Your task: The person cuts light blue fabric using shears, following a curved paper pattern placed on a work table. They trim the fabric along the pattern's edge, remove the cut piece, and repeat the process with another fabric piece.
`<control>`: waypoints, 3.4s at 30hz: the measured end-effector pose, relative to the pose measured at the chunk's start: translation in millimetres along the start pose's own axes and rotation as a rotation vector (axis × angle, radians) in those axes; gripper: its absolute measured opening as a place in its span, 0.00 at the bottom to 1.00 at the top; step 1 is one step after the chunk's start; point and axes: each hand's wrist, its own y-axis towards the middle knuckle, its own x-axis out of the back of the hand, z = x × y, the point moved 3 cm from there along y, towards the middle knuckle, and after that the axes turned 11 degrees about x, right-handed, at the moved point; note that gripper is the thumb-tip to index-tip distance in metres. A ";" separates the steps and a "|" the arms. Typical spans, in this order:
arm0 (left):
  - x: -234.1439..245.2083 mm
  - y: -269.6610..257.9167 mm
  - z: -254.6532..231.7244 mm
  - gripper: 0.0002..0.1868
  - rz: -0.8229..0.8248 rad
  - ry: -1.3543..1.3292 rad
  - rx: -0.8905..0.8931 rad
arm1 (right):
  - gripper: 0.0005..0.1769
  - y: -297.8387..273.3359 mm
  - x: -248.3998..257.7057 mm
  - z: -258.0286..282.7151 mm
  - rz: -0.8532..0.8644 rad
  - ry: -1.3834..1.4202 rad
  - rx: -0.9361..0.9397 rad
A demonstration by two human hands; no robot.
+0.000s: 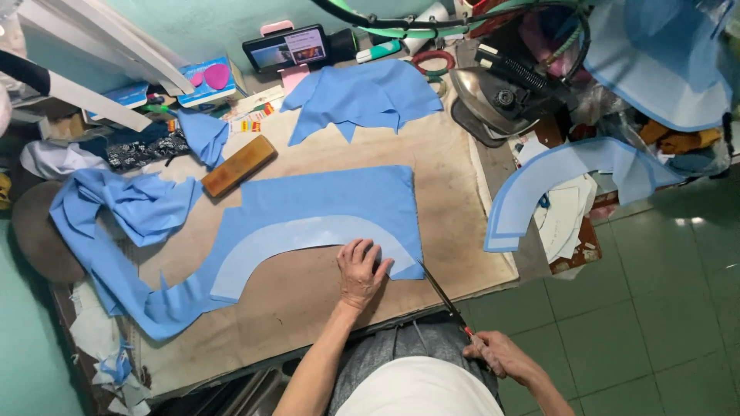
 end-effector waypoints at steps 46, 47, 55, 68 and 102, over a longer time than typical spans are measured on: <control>-0.9 3.1 -4.1 0.18 0.006 0.031 0.040 | 0.18 40.1 10.1 1.7 0.060 -0.053 0.095; -0.7 2.9 -4.4 0.18 0.016 0.025 0.048 | 0.17 46.9 11.4 -5.5 0.049 -0.030 0.130; -1.0 1.6 -2.2 0.20 -0.006 0.035 0.054 | 0.09 46.2 16.9 1.2 0.080 -0.026 0.117; 0.3 3.3 -1.2 0.16 -0.026 0.013 0.053 | 0.25 48.8 12.3 21.5 0.062 -0.061 0.096; 8.2 6.6 -3.2 0.15 -0.006 0.005 0.097 | 0.16 69.2 13.9 46.7 0.044 0.045 0.088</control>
